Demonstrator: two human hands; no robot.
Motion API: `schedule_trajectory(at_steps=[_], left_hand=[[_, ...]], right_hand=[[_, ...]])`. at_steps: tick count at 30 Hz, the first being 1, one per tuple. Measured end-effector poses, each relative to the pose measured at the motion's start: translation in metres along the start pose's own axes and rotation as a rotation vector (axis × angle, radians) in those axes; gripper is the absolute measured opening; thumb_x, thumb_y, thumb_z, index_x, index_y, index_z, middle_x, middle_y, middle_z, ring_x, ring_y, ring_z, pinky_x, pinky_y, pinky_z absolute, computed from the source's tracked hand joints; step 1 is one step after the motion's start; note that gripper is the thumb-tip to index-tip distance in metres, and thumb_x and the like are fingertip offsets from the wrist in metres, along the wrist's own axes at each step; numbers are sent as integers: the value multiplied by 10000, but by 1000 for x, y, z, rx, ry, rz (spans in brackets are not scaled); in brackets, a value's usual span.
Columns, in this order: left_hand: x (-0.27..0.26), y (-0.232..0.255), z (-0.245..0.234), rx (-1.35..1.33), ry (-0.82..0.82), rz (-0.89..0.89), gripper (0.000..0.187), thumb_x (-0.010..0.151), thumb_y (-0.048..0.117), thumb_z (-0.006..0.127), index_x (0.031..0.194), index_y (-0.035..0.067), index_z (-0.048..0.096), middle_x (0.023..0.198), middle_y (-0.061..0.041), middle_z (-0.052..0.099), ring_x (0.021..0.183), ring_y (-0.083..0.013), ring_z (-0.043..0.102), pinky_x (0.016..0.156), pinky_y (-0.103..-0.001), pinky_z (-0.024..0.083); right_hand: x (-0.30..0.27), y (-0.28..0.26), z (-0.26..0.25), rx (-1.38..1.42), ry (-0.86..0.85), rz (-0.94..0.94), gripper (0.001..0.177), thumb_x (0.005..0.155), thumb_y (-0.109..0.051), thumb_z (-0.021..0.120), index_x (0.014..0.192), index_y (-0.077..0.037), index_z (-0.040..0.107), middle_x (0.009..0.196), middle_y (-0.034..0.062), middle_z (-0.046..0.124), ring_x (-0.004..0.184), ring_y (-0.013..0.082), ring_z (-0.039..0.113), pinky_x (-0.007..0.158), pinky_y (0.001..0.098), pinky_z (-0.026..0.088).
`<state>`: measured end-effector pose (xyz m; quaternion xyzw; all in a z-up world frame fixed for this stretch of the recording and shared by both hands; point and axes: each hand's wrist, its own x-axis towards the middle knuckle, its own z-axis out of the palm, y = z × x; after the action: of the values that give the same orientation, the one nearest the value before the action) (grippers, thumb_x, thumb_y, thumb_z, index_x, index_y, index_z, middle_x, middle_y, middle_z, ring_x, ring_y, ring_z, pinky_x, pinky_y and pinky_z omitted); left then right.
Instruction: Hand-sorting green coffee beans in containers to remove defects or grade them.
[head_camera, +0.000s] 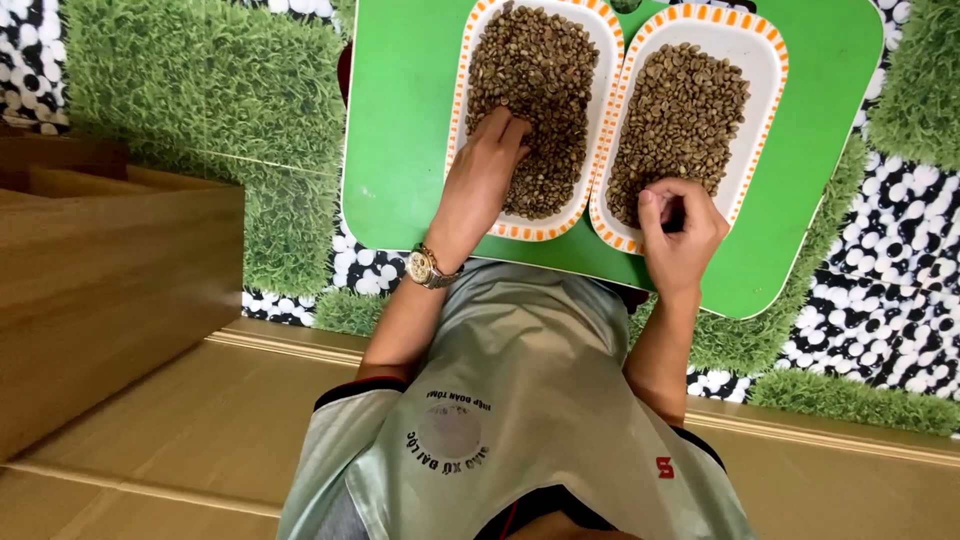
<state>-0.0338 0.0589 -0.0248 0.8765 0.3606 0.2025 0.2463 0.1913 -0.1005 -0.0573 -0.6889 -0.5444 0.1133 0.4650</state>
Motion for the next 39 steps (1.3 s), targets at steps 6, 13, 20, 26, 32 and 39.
schedule_trajectory(at_steps=[6, 13, 20, 26, 32, 39], left_hand=[[-2, -2, 3, -4, 60, 16, 106, 1019, 58, 608, 1077, -12, 663, 930, -100, 554, 916, -353, 663, 665, -409, 583], [-6, -6, 6, 18, 137, 69, 99, 1024, 62, 610, 1072, 10, 678, 906, -82, 560, 900, -329, 667, 661, -395, 580], [-6, 4, 1, -112, 220, 90, 63, 1038, 12, 639, 1059, -25, 686, 856, -109, 579, 809, -297, 644, 696, -378, 552], [-11, -15, 25, -24, 273, 117, 97, 987, 55, 717, 1083, 42, 719, 853, -47, 605, 808, -247, 660, 693, -335, 547], [-20, -9, 61, -429, 252, 132, 137, 1010, 30, 634, 1117, 21, 719, 841, -76, 589, 802, -224, 646, 764, -334, 561], [-16, 52, 85, -333, 227, 348, 131, 1011, 92, 658, 1126, 111, 717, 840, 1, 588, 803, -182, 661, 748, -265, 570]], right_hand=[[-3, 8, 2, -21, -9, -14, 89, 1041, -64, 750, 986, -6, 713, 761, 105, 629, 637, 273, 602, 603, 392, 488], [0, 2, 2, -21, 4, -26, 85, 1042, -66, 741, 985, -11, 708, 772, 108, 638, 650, 275, 608, 612, 394, 490], [-2, 7, 3, -73, -8, 16, 63, 1001, -95, 753, 983, -48, 714, 754, 100, 650, 643, 290, 623, 622, 396, 499], [1, 6, 5, -67, -6, 23, 58, 985, -104, 757, 971, -67, 714, 738, 94, 657, 641, 290, 635, 616, 394, 508], [3, 1, 2, -72, -35, 2, 38, 995, -129, 734, 978, -96, 726, 761, 73, 669, 673, 274, 647, 652, 383, 519], [9, -14, -1, -69, -83, -45, 97, 1032, -90, 639, 1035, -80, 736, 888, 97, 716, 808, 336, 687, 758, 422, 539]])
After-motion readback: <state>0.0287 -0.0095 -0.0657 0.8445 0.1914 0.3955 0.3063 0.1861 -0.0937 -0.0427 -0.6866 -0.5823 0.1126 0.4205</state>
